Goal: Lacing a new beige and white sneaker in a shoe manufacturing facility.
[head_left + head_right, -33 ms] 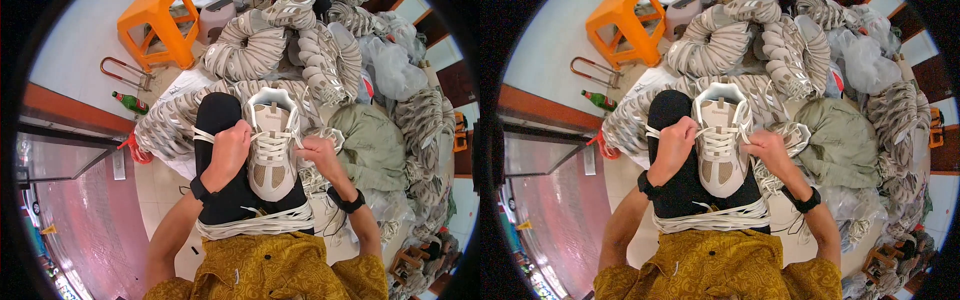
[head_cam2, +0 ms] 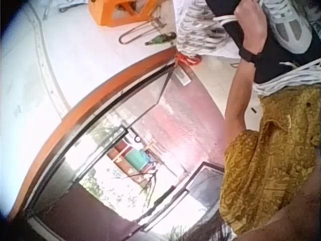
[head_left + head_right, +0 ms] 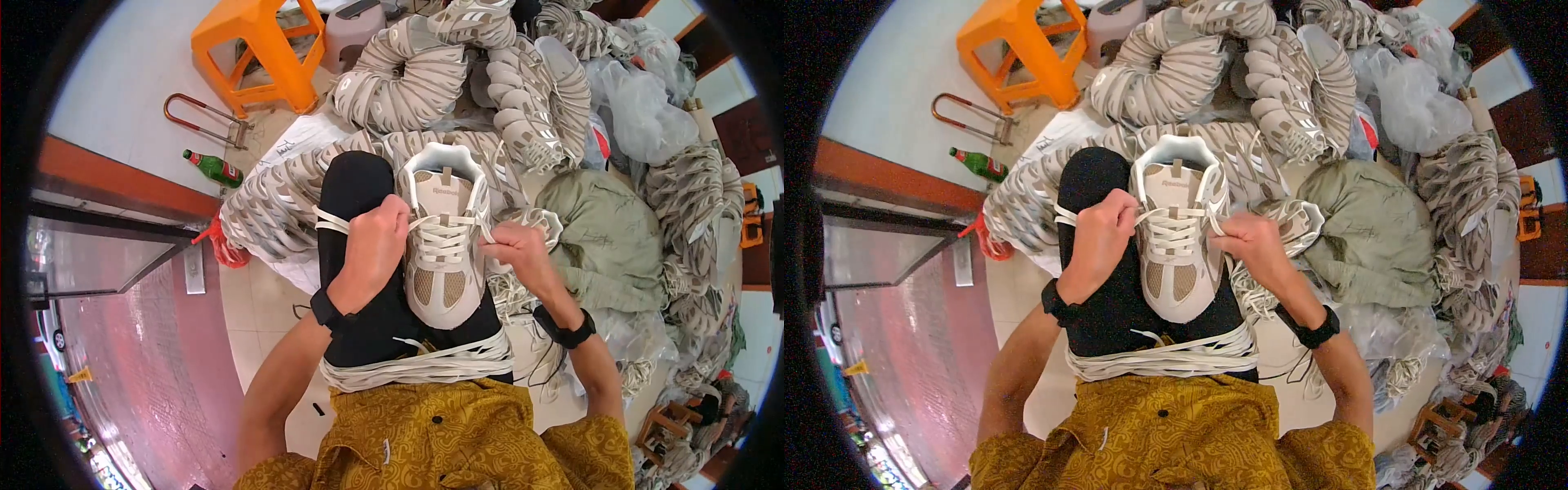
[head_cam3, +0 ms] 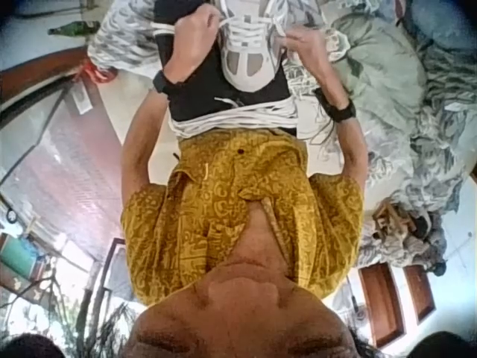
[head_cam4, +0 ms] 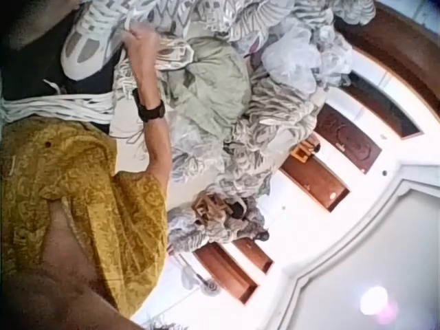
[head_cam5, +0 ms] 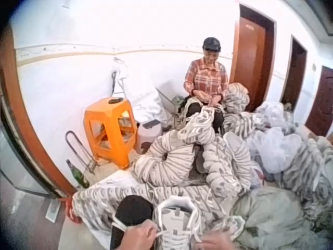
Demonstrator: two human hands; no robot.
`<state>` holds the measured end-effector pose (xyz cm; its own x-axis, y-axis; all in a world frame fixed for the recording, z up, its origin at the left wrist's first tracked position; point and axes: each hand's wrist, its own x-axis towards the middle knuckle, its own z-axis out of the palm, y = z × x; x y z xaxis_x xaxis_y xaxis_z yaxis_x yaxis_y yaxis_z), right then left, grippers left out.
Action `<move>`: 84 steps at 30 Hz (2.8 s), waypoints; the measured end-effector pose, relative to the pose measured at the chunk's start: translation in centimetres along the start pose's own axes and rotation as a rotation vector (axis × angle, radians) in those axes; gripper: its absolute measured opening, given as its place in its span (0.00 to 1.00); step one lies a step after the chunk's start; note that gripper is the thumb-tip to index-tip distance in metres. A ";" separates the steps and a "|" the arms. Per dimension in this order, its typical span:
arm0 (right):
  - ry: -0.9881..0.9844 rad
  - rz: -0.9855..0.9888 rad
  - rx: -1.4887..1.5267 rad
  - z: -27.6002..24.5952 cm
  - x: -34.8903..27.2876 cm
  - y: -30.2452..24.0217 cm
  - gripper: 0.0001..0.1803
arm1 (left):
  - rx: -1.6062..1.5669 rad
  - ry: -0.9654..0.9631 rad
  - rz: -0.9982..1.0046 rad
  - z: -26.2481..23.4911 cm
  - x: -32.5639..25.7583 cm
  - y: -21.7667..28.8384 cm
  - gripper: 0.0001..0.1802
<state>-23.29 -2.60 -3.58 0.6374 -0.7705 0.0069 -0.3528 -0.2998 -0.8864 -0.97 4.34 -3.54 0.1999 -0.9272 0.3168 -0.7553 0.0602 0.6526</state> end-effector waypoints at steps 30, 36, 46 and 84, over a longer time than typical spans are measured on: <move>0.087 -0.136 0.051 1.9 1.7 0.2 0.07 | 0.244 -0.787 -0.194 -1.3 5.7 2.2 0.06; 0.231 -0.056 0.097 1.6 2.0 0.9 0.06 | 0.581 -0.469 0.441 -1.3 4.4 2.8 0.05; 0.367 -0.420 -0.570 2.5 2.4 0.6 0.03 | 0.316 -0.473 0.265 2.4 5.4 4.0 0.05; 0.623 -0.062 0.696 -10.2 5.0 0.5 0.06 | -1.980 0.163 -0.331 -12.5 5.2 -5.1 0.15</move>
<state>-27.32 -12.32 0.72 0.0885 -0.9873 0.1321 0.2878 -0.1016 -0.9523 11.73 3.85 3.36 0.2896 -0.9569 0.0219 0.8900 0.2776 0.3617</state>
